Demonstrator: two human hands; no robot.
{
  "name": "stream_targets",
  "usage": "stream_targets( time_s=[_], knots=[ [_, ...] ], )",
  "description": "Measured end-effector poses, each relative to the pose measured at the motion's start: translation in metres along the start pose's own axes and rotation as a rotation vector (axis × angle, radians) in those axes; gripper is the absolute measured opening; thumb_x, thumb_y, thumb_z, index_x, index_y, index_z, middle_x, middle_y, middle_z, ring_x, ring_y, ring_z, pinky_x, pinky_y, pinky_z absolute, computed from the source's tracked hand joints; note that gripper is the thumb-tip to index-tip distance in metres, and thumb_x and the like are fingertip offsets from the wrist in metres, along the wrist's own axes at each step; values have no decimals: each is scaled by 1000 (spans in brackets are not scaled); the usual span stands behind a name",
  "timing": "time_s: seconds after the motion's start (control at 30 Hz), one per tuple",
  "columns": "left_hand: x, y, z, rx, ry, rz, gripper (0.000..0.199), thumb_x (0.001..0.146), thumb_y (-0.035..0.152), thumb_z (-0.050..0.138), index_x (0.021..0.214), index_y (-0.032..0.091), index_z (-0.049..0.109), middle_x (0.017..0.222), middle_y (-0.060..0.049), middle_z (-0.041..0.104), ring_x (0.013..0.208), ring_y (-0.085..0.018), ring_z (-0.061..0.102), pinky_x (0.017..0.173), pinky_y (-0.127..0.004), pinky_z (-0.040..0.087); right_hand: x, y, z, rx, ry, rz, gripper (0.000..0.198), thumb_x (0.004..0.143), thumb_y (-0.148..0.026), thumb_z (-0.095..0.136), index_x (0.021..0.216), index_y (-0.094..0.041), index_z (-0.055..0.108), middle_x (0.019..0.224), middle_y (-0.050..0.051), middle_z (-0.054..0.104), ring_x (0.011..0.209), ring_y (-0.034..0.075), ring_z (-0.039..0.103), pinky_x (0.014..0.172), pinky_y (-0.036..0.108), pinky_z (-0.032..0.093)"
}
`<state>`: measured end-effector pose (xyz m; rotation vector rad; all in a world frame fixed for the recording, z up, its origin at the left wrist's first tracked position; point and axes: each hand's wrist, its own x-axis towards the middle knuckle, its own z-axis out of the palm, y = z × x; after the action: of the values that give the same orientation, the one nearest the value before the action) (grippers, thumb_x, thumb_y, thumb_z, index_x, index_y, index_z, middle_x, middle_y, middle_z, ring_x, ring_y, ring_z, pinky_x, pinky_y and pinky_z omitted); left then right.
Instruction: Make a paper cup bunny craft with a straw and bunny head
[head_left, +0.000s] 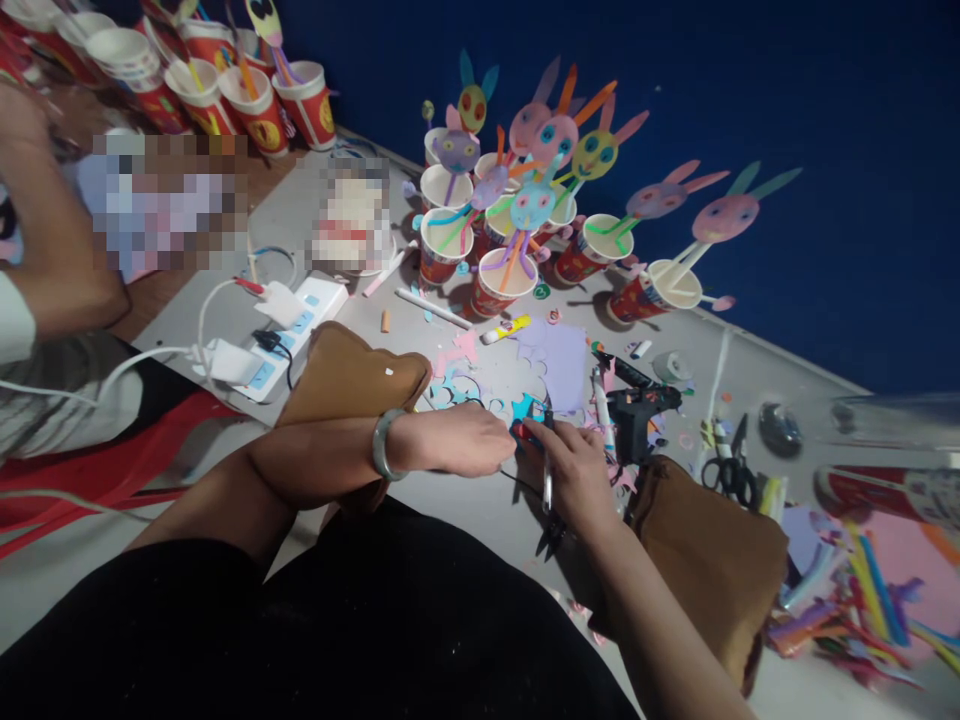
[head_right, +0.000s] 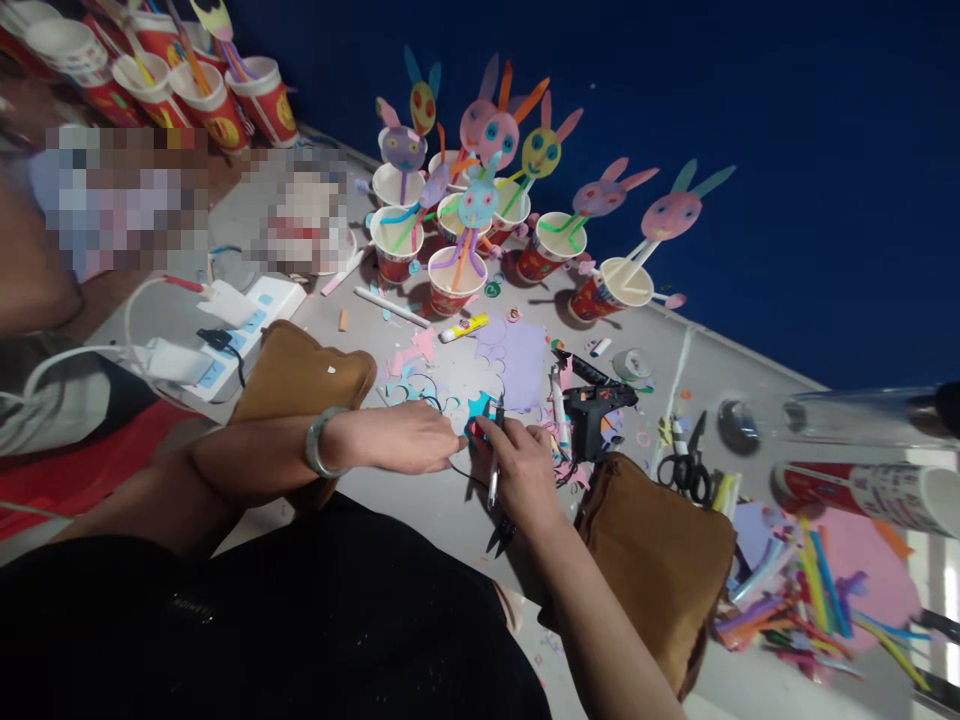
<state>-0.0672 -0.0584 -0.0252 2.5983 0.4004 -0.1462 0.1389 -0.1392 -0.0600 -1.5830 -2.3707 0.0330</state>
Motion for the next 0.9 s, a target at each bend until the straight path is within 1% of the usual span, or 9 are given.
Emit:
stream_targets(
  time_s=[0.17,0.43,0.53,0.63,0.7,0.8,0.9],
  knots=[
    [-2,3,-4,10,-26,-3,19,90,19,47,86,15,65,77,-9,69,71,-20,63,57,-32,36,0,-1,0,24,0,11,24,97,-25,53,116,-20,67,86,7,66,76,20,58,70,35,36],
    [-2,2,2,26,-7,47,19,90,23,51,88,14,67,78,-9,70,70,-20,64,55,-32,36,0,-3,0,4,-22,28,25,98,-26,51,116,-19,66,86,7,65,77,19,58,72,34,36],
    [-2,5,-5,30,13,65,21,90,22,50,82,13,67,74,-8,69,68,-19,63,53,-31,33,1,-3,-3,2,-49,22,27,98,-23,47,117,-18,65,88,8,65,76,19,57,72,34,35],
    [-2,10,-14,45,29,51,24,92,22,49,77,13,65,72,-8,68,66,-18,63,52,-31,31,0,-2,-4,3,-64,11,30,97,-18,43,119,-19,65,89,8,65,76,19,55,73,34,36],
    [-2,14,-18,72,64,25,21,92,21,47,84,12,64,74,-9,69,67,-19,64,52,-32,30,-2,0,-3,11,-70,14,31,96,-17,44,120,-19,64,89,8,64,77,20,55,72,34,35],
    [-2,17,-17,103,133,-9,20,92,16,44,101,10,61,76,-9,69,69,-20,65,52,-32,30,-4,2,0,37,-56,24,31,96,-20,47,121,-19,64,89,8,63,78,21,55,73,35,36],
    [-1,17,-12,121,142,-13,22,92,13,41,102,9,61,75,-9,68,70,-20,66,53,-32,32,-5,3,2,42,-34,24,30,95,-23,50,121,-19,65,89,8,64,78,21,56,73,35,37]
  ],
)
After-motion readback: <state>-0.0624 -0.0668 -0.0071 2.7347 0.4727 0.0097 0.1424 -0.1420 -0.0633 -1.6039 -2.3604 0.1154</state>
